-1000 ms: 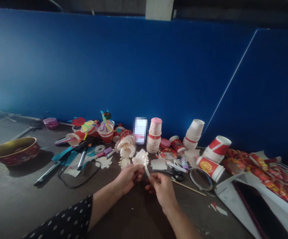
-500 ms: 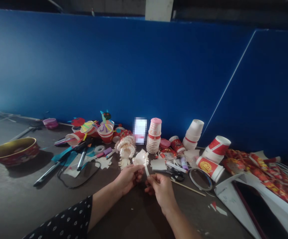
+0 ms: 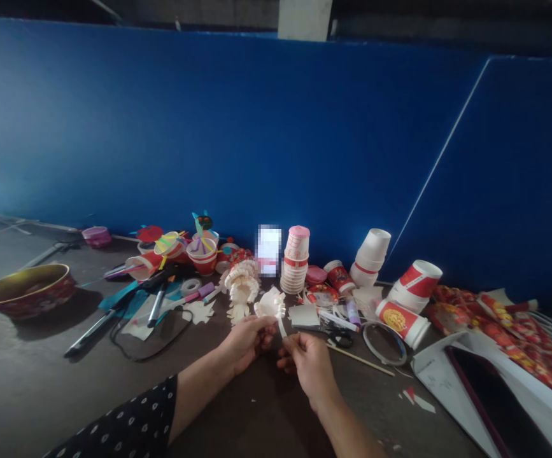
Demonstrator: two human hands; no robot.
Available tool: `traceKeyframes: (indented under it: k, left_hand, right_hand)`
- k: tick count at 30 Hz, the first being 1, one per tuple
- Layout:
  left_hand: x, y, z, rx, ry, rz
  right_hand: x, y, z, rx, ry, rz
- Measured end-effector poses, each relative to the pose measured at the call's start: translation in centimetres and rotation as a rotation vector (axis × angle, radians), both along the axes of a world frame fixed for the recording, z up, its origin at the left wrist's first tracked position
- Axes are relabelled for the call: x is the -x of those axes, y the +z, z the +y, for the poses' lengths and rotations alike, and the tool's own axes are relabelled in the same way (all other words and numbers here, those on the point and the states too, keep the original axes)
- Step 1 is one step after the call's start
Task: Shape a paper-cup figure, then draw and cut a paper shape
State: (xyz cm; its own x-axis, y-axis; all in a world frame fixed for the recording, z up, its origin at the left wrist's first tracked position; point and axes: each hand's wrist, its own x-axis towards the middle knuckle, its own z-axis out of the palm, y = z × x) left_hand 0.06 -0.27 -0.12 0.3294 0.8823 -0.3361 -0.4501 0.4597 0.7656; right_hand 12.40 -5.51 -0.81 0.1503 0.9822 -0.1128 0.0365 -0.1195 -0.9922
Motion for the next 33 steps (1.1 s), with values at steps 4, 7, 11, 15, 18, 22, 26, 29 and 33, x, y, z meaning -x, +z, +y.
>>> traceKeyframes:
  k: [4,7,11,15,18,22,26,29,33]
  left_hand:
    - [0.02,-0.14,0.06,-0.004,-0.007,0.01]
    - [0.05,-0.24,0.1,-0.009,-0.013,0.005]
    - [0.05,-0.17,0.08,-0.002,-0.011,0.009]
    - [0.04,0.0,0.02,0.001,-0.006,0.013]
    - [0.06,0.04,0.0,-0.003,-0.018,0.017]
    - [0.09,-0.13,0.08,0.002,-0.023,0.001]
    - [0.07,-0.36,0.19,-0.001,-0.021,-0.01]
    - [0.04,-0.39,0.19,0.0,-0.016,-0.01]
    - [0.03,-0.26,0.12,0.005,-0.013,-0.002]
  right_hand:
    - [0.0,-0.07,0.02,-0.003,-0.004,-0.007]
    - [0.05,0.02,0.04,0.018,-0.012,-0.005]
    - [0.06,0.06,-0.01,0.019,-0.019,0.0]
    - [0.04,0.01,-0.09,0.003,-0.014,-0.013]
    - [0.07,0.08,-0.15,0.0,-0.016,-0.016]
    - [0.15,0.25,-0.19,-0.016,-0.019,-0.017]
    - [0.15,0.19,-0.19,-0.022,-0.024,-0.022]
    - [0.15,0.06,-0.15,-0.03,-0.016,-0.045]
    - [0.14,-0.11,-0.09,-0.04,-0.011,-0.068]
